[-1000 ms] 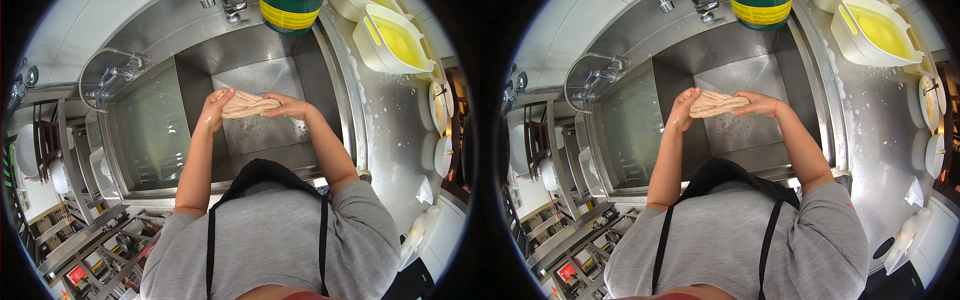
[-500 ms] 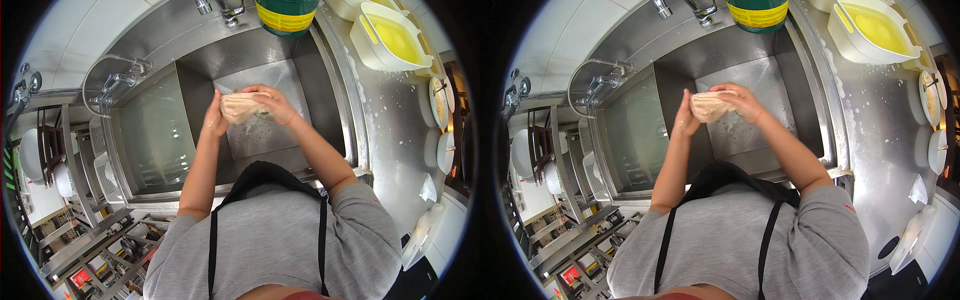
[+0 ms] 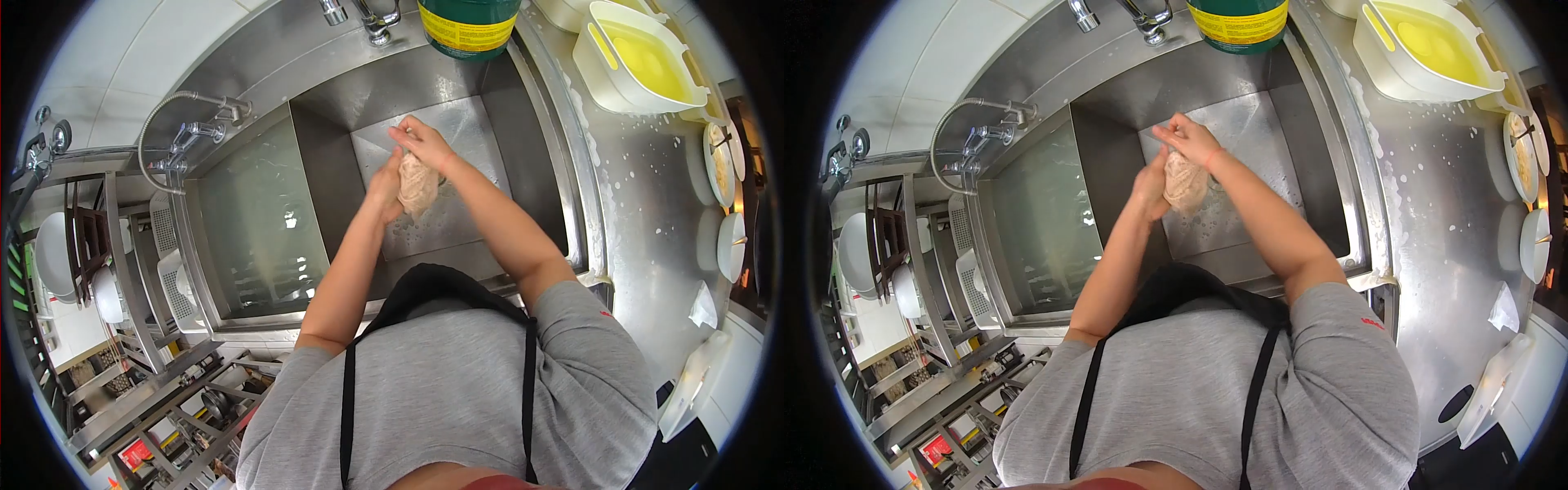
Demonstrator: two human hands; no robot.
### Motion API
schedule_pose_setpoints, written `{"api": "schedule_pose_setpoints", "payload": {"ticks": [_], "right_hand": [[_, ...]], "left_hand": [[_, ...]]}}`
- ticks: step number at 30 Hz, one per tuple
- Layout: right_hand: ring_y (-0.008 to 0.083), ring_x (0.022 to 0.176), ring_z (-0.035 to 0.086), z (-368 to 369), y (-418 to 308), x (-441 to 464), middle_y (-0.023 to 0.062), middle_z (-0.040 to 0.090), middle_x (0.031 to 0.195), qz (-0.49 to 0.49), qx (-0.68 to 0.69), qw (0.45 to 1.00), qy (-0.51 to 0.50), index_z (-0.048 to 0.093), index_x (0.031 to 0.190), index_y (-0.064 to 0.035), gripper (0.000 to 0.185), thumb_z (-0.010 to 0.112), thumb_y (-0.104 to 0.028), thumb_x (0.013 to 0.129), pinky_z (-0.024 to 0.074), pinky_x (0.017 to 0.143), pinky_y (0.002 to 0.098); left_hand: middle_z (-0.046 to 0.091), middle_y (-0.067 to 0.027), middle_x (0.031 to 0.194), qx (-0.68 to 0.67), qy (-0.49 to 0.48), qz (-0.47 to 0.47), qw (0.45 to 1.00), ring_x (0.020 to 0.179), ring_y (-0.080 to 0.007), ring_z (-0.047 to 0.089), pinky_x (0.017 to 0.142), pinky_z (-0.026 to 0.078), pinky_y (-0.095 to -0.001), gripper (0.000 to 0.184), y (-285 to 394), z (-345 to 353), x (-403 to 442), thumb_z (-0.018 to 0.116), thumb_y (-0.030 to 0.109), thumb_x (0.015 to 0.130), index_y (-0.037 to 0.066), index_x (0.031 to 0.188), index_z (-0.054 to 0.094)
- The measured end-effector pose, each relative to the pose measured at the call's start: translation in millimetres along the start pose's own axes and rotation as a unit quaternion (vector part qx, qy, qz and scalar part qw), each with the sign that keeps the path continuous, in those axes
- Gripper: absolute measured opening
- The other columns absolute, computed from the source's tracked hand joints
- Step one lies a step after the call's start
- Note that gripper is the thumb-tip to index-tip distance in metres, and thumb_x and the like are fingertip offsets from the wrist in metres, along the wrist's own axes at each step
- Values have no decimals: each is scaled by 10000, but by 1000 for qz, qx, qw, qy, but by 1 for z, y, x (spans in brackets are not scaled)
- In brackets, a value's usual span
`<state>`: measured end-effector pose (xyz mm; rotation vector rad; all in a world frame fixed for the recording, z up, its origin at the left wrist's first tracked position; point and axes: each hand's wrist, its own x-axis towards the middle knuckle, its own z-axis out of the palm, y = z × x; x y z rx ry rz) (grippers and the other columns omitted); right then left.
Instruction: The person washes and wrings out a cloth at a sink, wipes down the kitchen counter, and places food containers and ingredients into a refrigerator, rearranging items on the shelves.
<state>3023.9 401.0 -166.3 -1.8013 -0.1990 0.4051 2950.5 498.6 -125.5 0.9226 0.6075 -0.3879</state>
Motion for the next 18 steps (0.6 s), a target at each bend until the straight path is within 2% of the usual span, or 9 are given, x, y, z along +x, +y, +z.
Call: {"api": "schedule_pose_setpoints", "payload": {"ticks": [2, 3, 6, 8, 12, 14, 16, 17, 18], "right_hand": [[174, 760, 526, -12, 6, -3, 91, 560, 774, -2, 87, 978, -188, 546, 861, -68, 486, 637, -527, 729, 421, 707, 308], [174, 760, 526, -21, 8, -6, 91, 560, 774, -2, 89, 978, -190, 546, 861, -68, 486, 637, -527, 729, 421, 707, 308], [105, 793, 495, -49, -1, -20, 29, 548, 873, -51, -131, 939, -313, 558, 981, -74, 323, 600, -354, 826, 399, 745, 243], [155, 868, 556, -58, 2, -29, 57, 592, 900, 19, 238, 957, -167, 566, 996, -53, 313, 619, -302, 815, 427, 788, 254], [144, 917, 573, -65, 0, -41, 67, 607, 956, 64, 443, 888, -106, 564, 1043, -15, 279, 599, -184, 824, 443, 815, 252], [155, 927, 585, -46, -9, -48, 67, 613, 983, 41, 457, 880, -120, 572, 1044, -7, 296, 612, -173, 803, 462, 818, 267], [186, 864, 595, -4, -7, -49, 75, 624, 912, -39, 315, 938, -140, 625, 921, -45, 240, 658, -221, 761, 469, 749, 279], [207, 815, 602, 17, -16, -56, 85, 628, 868, -94, 219, 958, -158, 643, 876, -70, 230, 678, -253, 741, 470, 721, 288], [259, 692, 582, 37, -29, -68, 108, 616, 776, -263, 51, 962, -48, 639, 783, -102, 250, 687, -339, 718, 461, 657, 322]], "left_hand": [[555, -123, 1049, 42, -51, 50, 997, 970, -219, 559, 803, 478, -377, 381, 22, -11, -7, 461, 324, 910, 19, 1137, 469], [553, -115, 1038, 134, -43, 65, 988, 963, -195, 552, 807, 465, -351, 382, 30, -20, -9, 513, 293, 887, 13, 1141, 464], [557, -93, 1008, 350, -57, 83, 931, 945, -152, 540, 818, 434, -299, 385, 43, -41, -14, 594, 239, 845, 7, 1128, 473], [562, -79, 989, 470, -80, 86, 875, 935, -133, 534, 825, 415, -273, 378, 43, -52, -16, 622, 217, 827, 7, 1111, 486], [597, -54, 999, 331, -107, 46, 936, 940, -118, 531, 844, 400, -279, 336, 19, -78, -9, 601, 267, 840, 12, 1052, 548], [602, -56, 999, 86, -71, 78, 991, 911, -133, 551, 810, 425, -290, 361, 9, -66, -9, 543, 339, 868, 20, 1036, 562], [603, -56, 923, -36, -34, 75, 996, 829, -171, 573, 760, 453, -305, 391, -2, -56, 10, 486, 417, 879, 43, 955, 569], [591, -62, 913, -108, -157, 29, 981, 818, -185, 568, 748, 457, -314, 409, -17, -73, 33, 483, 450, 867, 54, 937, 554], [580, -68, 903, -178, -278, -19, 944, 807, -199, 563, 736, 461, -323, 427, -33, -90, 56, 480, 484, 855, 65, 919, 540]]}}
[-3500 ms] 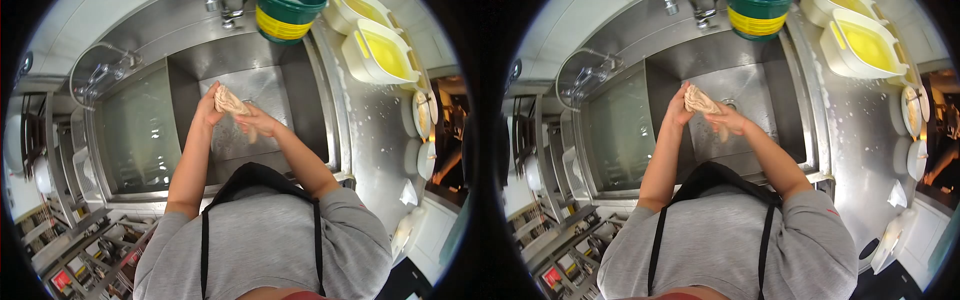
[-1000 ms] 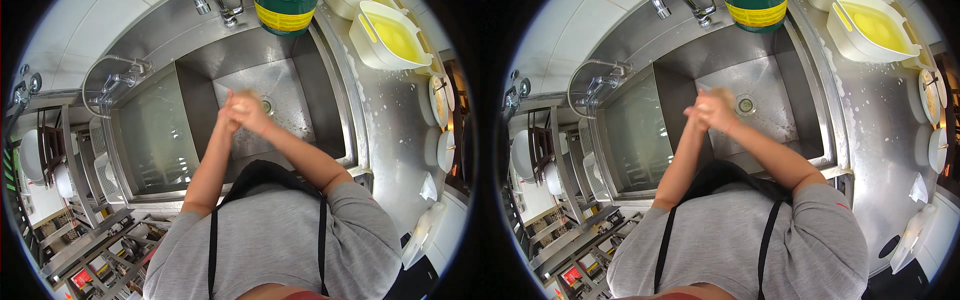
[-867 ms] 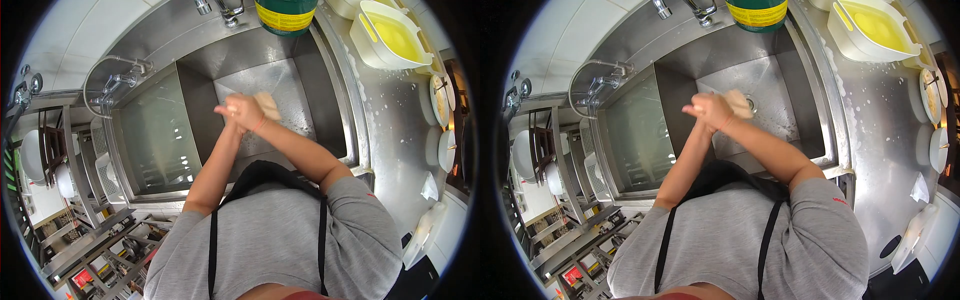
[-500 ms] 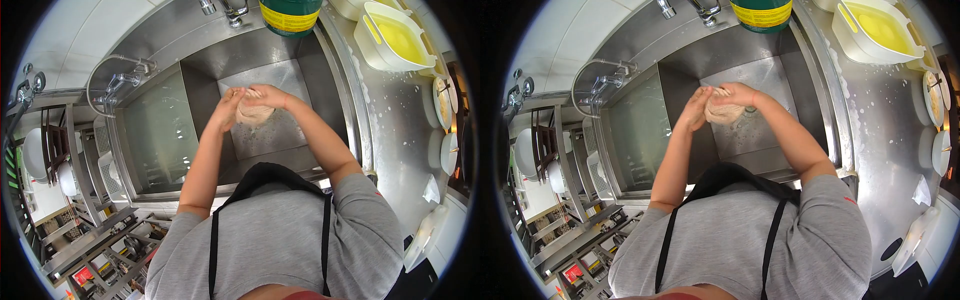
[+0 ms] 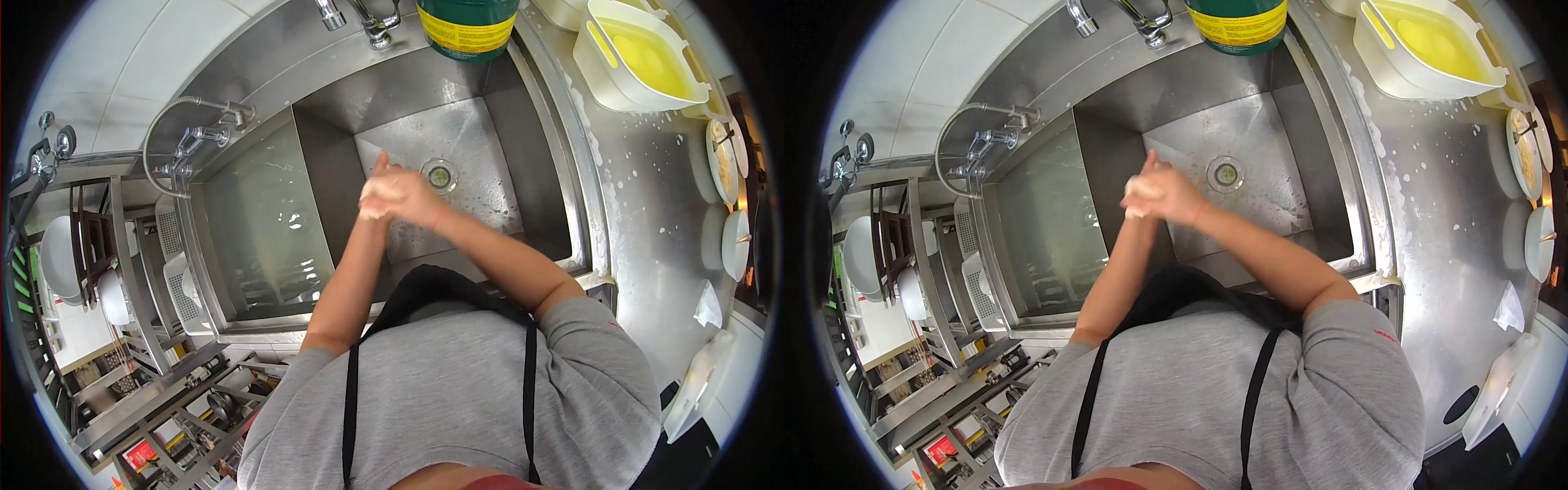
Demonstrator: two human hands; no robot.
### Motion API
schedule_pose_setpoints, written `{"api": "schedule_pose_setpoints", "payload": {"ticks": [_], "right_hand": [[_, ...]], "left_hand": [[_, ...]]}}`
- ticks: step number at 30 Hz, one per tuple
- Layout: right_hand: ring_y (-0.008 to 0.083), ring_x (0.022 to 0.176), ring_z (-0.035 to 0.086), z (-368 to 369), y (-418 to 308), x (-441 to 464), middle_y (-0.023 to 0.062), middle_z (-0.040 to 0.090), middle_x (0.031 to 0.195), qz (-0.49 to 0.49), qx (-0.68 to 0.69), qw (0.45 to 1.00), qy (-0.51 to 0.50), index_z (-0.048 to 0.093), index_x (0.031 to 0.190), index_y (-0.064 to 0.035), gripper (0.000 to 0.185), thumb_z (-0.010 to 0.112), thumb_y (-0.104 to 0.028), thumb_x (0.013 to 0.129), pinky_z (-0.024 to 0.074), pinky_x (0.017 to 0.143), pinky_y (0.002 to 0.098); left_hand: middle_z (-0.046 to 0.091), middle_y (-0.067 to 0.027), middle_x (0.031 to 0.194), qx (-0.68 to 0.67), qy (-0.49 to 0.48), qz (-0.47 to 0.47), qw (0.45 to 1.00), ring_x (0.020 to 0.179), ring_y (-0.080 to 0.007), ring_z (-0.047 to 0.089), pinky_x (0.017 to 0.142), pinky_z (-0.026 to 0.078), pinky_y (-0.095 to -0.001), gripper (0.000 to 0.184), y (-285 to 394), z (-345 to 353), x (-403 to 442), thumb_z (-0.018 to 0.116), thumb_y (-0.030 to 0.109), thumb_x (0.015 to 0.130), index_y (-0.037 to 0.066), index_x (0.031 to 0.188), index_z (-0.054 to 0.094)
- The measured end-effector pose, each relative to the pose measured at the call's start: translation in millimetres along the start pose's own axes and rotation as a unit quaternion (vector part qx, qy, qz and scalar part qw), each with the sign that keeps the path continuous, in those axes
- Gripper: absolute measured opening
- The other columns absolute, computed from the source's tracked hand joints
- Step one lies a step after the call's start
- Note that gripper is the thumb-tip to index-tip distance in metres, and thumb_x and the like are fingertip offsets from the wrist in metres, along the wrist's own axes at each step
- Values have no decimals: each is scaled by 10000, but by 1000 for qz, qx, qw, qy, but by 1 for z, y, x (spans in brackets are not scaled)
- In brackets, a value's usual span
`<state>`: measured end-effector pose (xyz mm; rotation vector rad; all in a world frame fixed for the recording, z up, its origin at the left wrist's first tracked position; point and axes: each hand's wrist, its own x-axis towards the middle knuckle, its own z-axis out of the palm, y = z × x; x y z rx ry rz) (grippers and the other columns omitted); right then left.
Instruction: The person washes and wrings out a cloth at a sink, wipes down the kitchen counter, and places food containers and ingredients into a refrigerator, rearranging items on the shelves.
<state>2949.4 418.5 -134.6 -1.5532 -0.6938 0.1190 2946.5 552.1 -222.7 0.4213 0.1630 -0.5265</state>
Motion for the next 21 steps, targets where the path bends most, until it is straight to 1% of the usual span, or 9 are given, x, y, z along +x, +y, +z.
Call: {"api": "schedule_pose_setpoints", "payload": {"ticks": [2, 4, 5, 8, 10, 13, 15, 19, 21], "right_hand": [[303, 622, 554, 15, -6, 0, 127, 596, 716, -82, -220, 972, 12, 613, 729, -91, 299, 667, -385, 724, 454, 618, 348], [303, 628, 562, -2, 3, 17, 130, 595, 701, 35, -143, 989, 23, 598, 711, -76, 315, 656, -385, 735, 453, 614, 352], [303, 633, 571, -12, 11, 25, 132, 594, 687, 154, -64, 985, 34, 583, 693, -62, 333, 644, -385, 746, 451, 610, 357], [207, 532, 509, -24, 48, 38, 99, 549, 604, 212, -118, 964, 107, 504, 638, -26, 395, 643, -371, 769, 423, 546, 347], [209, 551, 528, -36, 67, 41, 113, 569, 625, 251, -97, 956, 119, 535, 677, -8, 405, 642, -389, 764, 432, 562, 335], [249, 647, 581, -58, 76, 36, 155, 609, 720, 301, -90, 944, 98, 588, 780, 13, 414, 631, -398, 763, 453, 628, 336], [301, 760, 617, -63, 73, 36, 201, 628, 796, 290, -152, 944, 47, 619, 873, 35, 444, 614, -397, 772, 463, 711, 346], [303, 871, 596, -73, 69, 49, 188, 607, 928, 325, -132, 937, 7, 600, 932, 15, 448, 606, -404, 777, 450, 767, 350], [306, 996, 539, -82, 65, 65, 174, 511, 1120, 290, -306, 903, -83, 531, 1064, -5, 474, 630, -360, 766, 430, 828, 358]], "left_hand": [[568, -74, 894, -82, -118, -47, 989, 797, -213, 557, 724, 466, -331, 447, -14, 9, 5, 477, 517, 843, 76, 901, 525], [565, -56, 880, -67, 173, 178, 966, 815, -220, 571, 695, 497, -373, 417, -35, 47, -1, 473, 534, 828, 126, 889, 531], [572, -65, 950, 19, 279, 64, 958, 850, -231, 576, 705, 497, -374, 418, -30, 82, 1, 418, 479, 880, 91, 996, 521], [539, -104, 1083, 106, 368, 33, 923, 971, -249, 560, 820, 474, -412, 383, -31, 92, 6, 377, 369, 928, 45, 1110, 471], [541, -103, 1097, 81, 372, 20, 924, 980, -245, 562, 816, 477, -420, 349, -28, 93, 4, 363, 302, 945, 38, 1153, 456], [565, -102, 1064, 139, 180, -104, 968, 980, -225, 564, 807, 482, -383, 384, -16, 84, -13, 449, 314, 912, 18, 1158, 460], [596, -62, 963, 427, 138, -266, 853, 872, -176, 572, 717, 477, -289, 466, -9, 81, -22, 546, 393, 847, 40, 1146, 498], [595, -52, 1016, 427, 157, -236, 859, 836, -151, 563, 711, 466, -280, 461, -1, 47, -25, 650, 341, 779, 27, 1096, 533], [610, -58, 997, 465, 245, -142, 839, 810, -165, 574, 699, 458, -312, 405, 5, 36, -28, 652, 321, 771, 22, 1032, 573]]}}
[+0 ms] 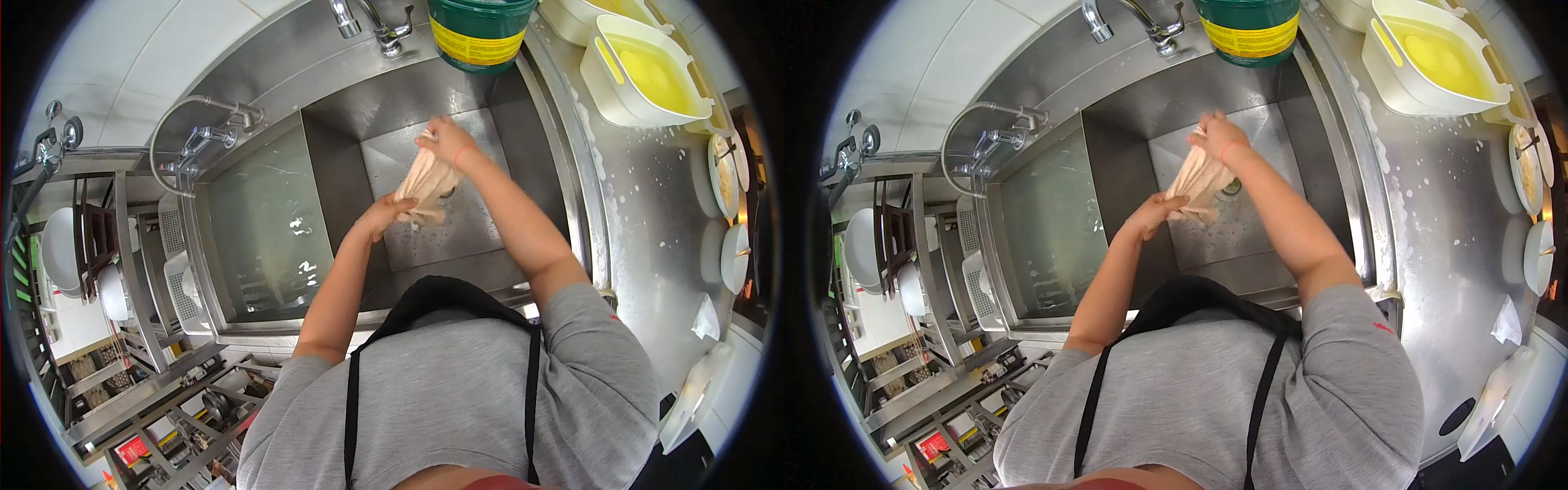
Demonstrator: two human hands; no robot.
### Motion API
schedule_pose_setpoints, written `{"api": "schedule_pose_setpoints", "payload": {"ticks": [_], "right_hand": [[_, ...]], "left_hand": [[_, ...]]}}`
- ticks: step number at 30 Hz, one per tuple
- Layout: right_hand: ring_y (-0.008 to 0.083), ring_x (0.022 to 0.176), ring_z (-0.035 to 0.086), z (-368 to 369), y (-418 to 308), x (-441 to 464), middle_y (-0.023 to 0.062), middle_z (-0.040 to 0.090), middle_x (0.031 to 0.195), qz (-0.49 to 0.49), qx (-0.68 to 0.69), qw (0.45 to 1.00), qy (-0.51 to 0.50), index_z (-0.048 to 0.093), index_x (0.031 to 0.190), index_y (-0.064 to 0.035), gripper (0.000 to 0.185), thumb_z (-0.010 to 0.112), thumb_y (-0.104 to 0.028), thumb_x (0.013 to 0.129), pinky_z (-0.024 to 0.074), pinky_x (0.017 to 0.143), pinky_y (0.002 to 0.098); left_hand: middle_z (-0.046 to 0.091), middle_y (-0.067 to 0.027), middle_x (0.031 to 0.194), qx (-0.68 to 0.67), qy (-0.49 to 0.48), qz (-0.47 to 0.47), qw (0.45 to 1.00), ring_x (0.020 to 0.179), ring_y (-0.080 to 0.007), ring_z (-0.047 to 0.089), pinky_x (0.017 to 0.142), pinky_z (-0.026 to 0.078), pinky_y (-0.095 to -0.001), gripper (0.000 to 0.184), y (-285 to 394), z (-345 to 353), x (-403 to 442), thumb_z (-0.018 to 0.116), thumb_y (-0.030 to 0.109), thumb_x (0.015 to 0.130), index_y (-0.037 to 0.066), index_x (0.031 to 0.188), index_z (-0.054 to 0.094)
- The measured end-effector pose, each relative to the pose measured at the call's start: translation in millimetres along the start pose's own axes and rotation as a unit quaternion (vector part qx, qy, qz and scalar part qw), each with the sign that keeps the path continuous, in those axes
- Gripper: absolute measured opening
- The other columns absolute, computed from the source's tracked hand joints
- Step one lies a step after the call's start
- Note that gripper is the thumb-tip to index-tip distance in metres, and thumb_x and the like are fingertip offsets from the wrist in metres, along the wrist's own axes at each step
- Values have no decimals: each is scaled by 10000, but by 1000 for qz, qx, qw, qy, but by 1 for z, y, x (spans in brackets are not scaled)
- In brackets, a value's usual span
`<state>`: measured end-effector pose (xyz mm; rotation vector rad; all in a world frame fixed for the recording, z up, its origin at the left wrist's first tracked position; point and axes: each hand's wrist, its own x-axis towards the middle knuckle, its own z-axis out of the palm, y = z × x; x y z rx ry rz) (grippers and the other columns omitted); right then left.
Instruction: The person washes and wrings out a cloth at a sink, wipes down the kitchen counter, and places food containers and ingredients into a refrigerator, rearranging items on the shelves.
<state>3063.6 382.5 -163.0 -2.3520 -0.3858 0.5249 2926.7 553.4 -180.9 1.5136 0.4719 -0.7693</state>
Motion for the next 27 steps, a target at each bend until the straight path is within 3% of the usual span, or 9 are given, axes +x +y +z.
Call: {"api": "schedule_pose_setpoints", "payload": {"ticks": [4, 10, 12, 16, 19, 21, 22, 26, 27], "right_hand": [[324, 1109, 445, -35, -41, 59, 149, 435, 1222, -264, -12, 923, 281, 421, 1179, -28, 466, 611, -191, 786, 381, 932, 367], [291, 1071, 492, -75, -64, 188, 157, 526, 1137, -256, -262, 764, 532, 448, 1224, -4, 434, 564, -102, 818, 411, 880, 329], [252, 975, 538, -67, -48, 226, 141, 537, 1089, -57, -76, 938, 333, 397, 1254, 22, 504, 591, -103, 806, 441, 810, 302], [305, 1134, 430, -100, -92, 120, 153, 489, 1168, -87, -296, 936, 168, 560, 1068, -7, 312, 570, -157, 795, 353, 971, 355], [269, 1166, 414, -95, -85, 100, 133, 478, 1212, -86, -341, 925, 143, 603, 1037, -18, 277, 478, -120, 811, 359, 969, 348], [257, 1130, 449, -79, -72, 95, 126, 492, 1193, -124, -320, 909, 237, 593, 1043, -7, 286, 485, -124, 805, 392, 932, 349], [262, 1133, 444, -78, -63, 101, 133, 482, 1198, -149, -302, 903, 267, 597, 1032, -25, 287, 511, -168, 798, 418, 896, 341], [268, 1042, 517, -86, -67, 88, 142, 561, 1085, -214, -205, 912, 284, 620, 974, -52, 277, 553, -230, 773, 442, 843, 345], [267, 953, 558, -82, -69, 82, 143, 594, 1003, -178, -82, 967, 160, 627, 940, -59, 271, 578, -249, 754, 458, 798, 343]], "left_hand": [[635, -72, 918, 259, 117, 79, 956, 798, -168, 592, 707, 458, -336, 351, -1, -4, -5, 638, 289, 765, -5, 952, 593], [628, -181, 868, 319, 151, 115, 928, 822, -335, 606, 728, 463, -388, 324, 14, 5, -11, 650, 273, 685, 20, 882, 604], [627, -188, 875, 250, 181, 133, 942, 847, -346, 602, 732, 462, -385, 380, 10, 0, -7, 663, 287, 682, 21, 941, 583], [639, -101, 865, 331, 237, 163, 899, 766, -185, 608, 718, 462, -301, 351, 26, -8, -13, 662, 255, 740, 21, 982, 564], [619, -195, 932, 271, 196, 166, 928, 898, -350, 593, 772, 452, -369, 419, 31, -21, 6, 624, 298, 764, 37, 1074, 516], [614, -192, 973, 211, 196, 165, 943, 944, -322, 587, 796, 442, -358, 379, 32, -27, 27, 590, 294, 804, 28, 1065, 518], [612, -50, 903, 171, 194, 209, 943, 821, -114, 566, 712, 443, -260, 281, 30, -30, 40, 595, 203, 836, 35, 1056, 542], [607, -27, 925, 15, 181, 251, 951, 803, -114, 558, 705, 444, -260, 234, 70, -22, 38, 582, 155, 844, 28, 1038, 557], [607, -27, 925, 16, 176, 251, 952, 803, -114, 558, 705, 444, -260, 234, 73, -24, 43, 582, 155, 844, 28, 1038, 557]]}}
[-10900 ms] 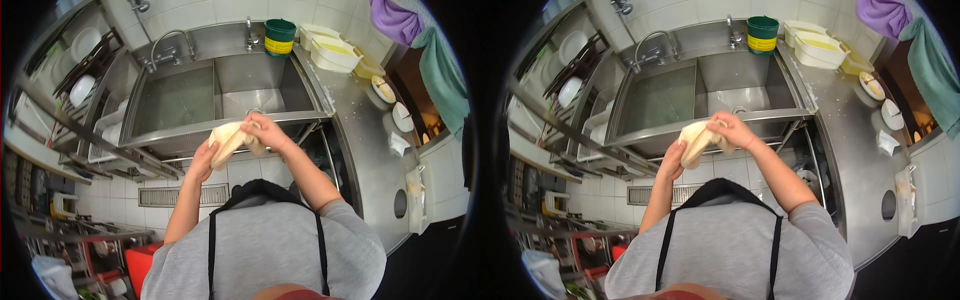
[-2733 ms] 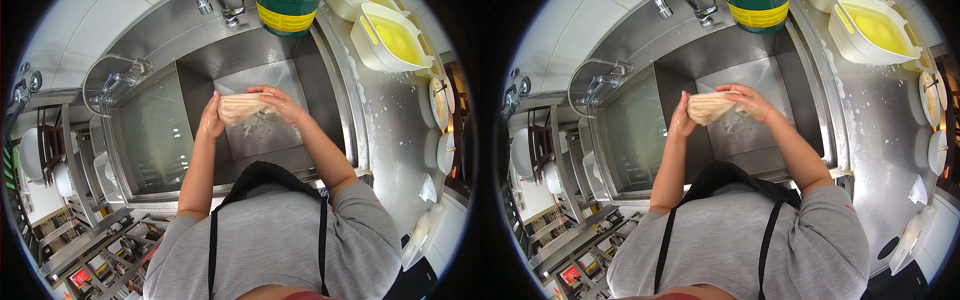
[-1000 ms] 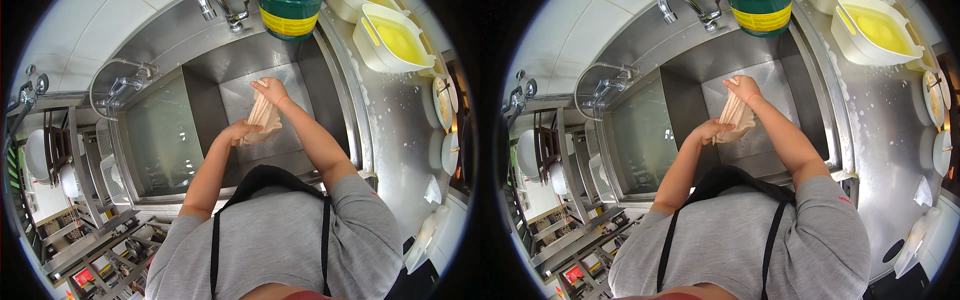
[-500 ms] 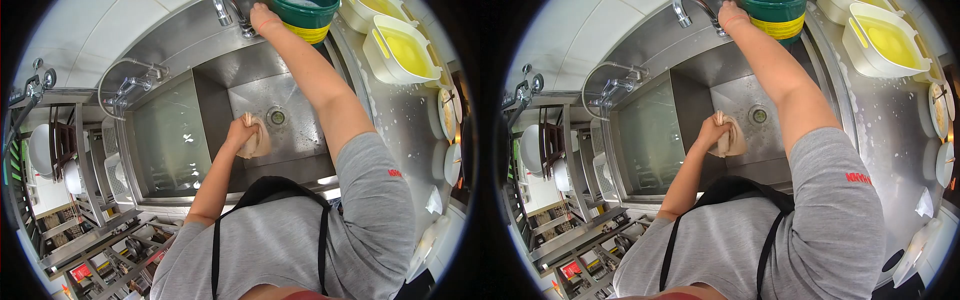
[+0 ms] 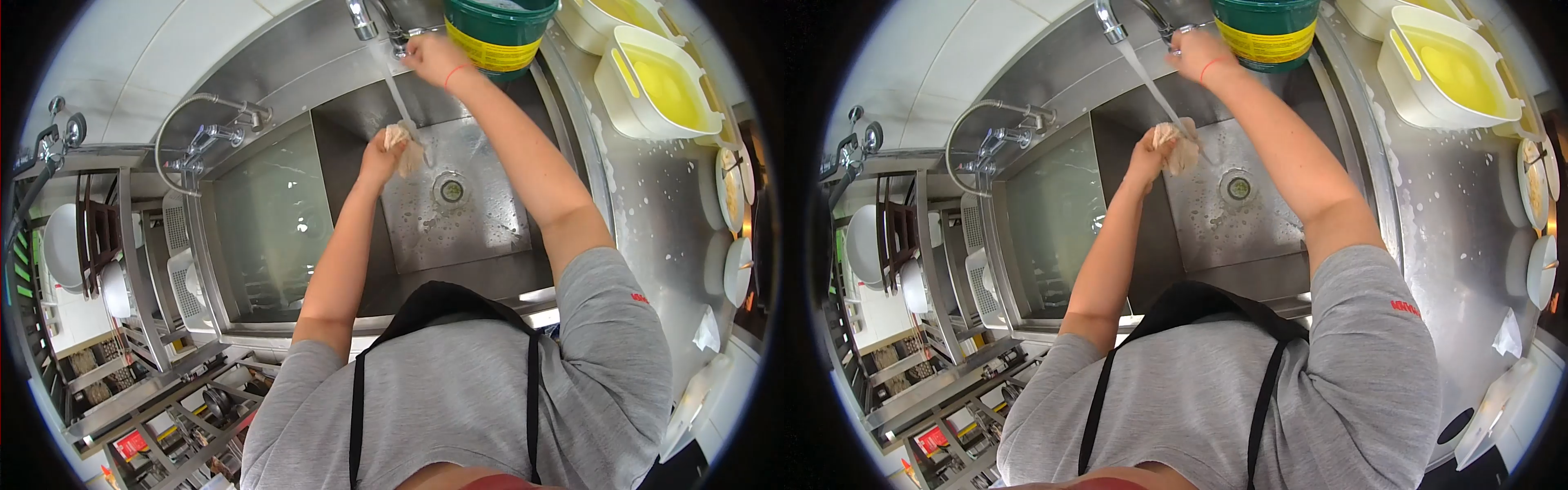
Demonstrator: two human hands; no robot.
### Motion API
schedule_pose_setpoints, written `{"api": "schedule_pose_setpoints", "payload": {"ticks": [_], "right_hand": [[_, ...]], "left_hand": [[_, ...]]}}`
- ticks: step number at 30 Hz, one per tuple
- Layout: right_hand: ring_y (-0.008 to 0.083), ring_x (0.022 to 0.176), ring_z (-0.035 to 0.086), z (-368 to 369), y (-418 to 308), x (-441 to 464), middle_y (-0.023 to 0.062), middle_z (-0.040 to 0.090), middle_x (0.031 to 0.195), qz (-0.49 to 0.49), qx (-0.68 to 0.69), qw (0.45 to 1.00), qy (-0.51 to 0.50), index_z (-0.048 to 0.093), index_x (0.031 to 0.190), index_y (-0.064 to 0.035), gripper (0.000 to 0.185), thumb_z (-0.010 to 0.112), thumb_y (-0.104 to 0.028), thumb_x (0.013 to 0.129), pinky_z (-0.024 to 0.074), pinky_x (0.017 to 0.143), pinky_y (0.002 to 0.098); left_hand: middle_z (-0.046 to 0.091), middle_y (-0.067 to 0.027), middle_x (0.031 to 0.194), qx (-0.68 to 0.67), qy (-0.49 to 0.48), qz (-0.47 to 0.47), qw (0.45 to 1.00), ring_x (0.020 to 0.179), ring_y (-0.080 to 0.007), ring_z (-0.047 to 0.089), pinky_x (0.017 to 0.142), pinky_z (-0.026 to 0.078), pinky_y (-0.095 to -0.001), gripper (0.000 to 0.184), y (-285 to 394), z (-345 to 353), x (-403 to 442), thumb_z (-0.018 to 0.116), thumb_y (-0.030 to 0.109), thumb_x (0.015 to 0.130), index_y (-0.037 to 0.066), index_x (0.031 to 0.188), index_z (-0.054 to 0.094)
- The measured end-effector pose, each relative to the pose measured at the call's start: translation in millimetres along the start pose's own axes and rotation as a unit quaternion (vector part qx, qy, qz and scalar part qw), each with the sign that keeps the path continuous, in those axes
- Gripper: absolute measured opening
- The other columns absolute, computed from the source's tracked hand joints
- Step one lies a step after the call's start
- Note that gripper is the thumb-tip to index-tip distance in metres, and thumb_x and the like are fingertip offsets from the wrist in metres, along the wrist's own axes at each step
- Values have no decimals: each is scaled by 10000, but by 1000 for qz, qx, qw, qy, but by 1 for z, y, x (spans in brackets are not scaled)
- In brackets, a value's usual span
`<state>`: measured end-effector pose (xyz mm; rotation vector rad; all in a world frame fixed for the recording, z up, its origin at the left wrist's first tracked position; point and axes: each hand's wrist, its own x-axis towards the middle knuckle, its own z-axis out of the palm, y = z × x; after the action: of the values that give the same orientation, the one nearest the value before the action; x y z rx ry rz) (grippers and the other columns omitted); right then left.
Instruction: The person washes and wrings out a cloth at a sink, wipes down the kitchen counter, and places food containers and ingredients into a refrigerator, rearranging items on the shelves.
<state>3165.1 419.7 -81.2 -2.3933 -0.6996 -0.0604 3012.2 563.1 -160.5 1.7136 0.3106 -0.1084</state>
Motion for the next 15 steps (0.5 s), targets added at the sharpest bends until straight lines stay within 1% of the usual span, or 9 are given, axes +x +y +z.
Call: {"api": "schedule_pose_setpoints", "payload": {"ticks": [1, 3, 4, 6, 8, 10, 12, 13, 15], "right_hand": [[267, 864, 599, 1, -6, -6, 144, 627, 921, 54, 139, 983, -107, 633, 906, -66, 267, 602, -268, 735, 474, 752, 340], [141, 682, 598, 33, -4, -27, 63, 638, 777, -65, 213, 955, -194, 621, 867, -58, 225, 617, -262, 771, 483, 628, 288], [102, 629, 585, 41, -9, -39, 49, 622, 746, 13, 387, 873, -296, 615, 849, -58, 203, 596, -258, 817, 474, 543, 243], [80, 588, 562, 52, -16, -50, 37, 597, 702, 76, 425, 846, -313, 602, 818, -55, 191, 570, -241, 848, 458, 510, 210], [64, 562, 535, 65, -12, -58, 23, 578, 675, 175, 509, 817, -206, 588, 798, -56, 205, 568, -253, 851, 446, 496, 204], [90, 606, 537, 83, 0, -60, 22, 575, 753, 185, 524, 814, -165, 579, 824, -49, 251, 555, -295, 863, 459, 542, 235], [127, 804, 568, 91, 22, -66, 41, 581, 957, 103, 336, 934, -69, 563, 1004, -35, 337, 554, -340, 862, 464, 691, 256], [127, 804, 568, 91, 26, -74, 41, 581, 957, 103, 335, 934, -66, 563, 1004, -35, 337, 554, -340, 862, 464, 691, 256], [151, 995, 531, 90, 30, -101, 41, 540, 1125, 294, 528, 765, -222, 468, 1196, -23, 486, 566, -351, 851, 423, 827, 267]], "left_hand": [[604, -34, 902, 31, -21, -21, 999, 797, -116, 554, 707, 441, -265, 202, -1, -2, 10, 573, 125, 837, 27, 1014, 568], [595, -22, 847, 47, -71, -64, 994, 760, -97, 535, 676, 433, -266, 122, -5, -4, 26, 574, 86, 819, 27, 923, 598], [595, -22, 847, 47, -71, -61, 994, 760, -97, 535, 676, 433, -266, 122, -7, -2, 31, 574, 86, 819, 27, 923, 598], [592, -7, 811, 98, -34, -52, 993, 739, -87, 529, 659, 423, -250, 138, -11, 2, 36, 581, 80, 810, 38, 940, 596], [596, -3, 811, 86, -49, -25, 995, 732, -88, 528, 653, 416, -241, 141, -11, 6, 36, 588, 88, 811, 46, 945, 596], [600, 1, 811, 73, -65, 1, 995, 724, -89, 526, 647, 409, -232, 144, -9, 9, 34, 594, 96, 813, 54, 951, 597], [615, -2, 840, 2, -58, 1, 998, 731, -87, 533, 641, 406, -226, 152, -1, 11, 31, 601, 118, 822, 66, 964, 594], [615, -2, 840, 3, -60, 3, 998, 731, -87, 533, 641, 406, -226, 152, 6, 11, 30, 601, 118, 822, 66, 964, 594], [621, -32, 898, -71, -101, 8, 992, 763, -115, 571, 679, 450, -267, 167, 19, 4, 28, 547, 123, 859, 32, 994, 585]]}}
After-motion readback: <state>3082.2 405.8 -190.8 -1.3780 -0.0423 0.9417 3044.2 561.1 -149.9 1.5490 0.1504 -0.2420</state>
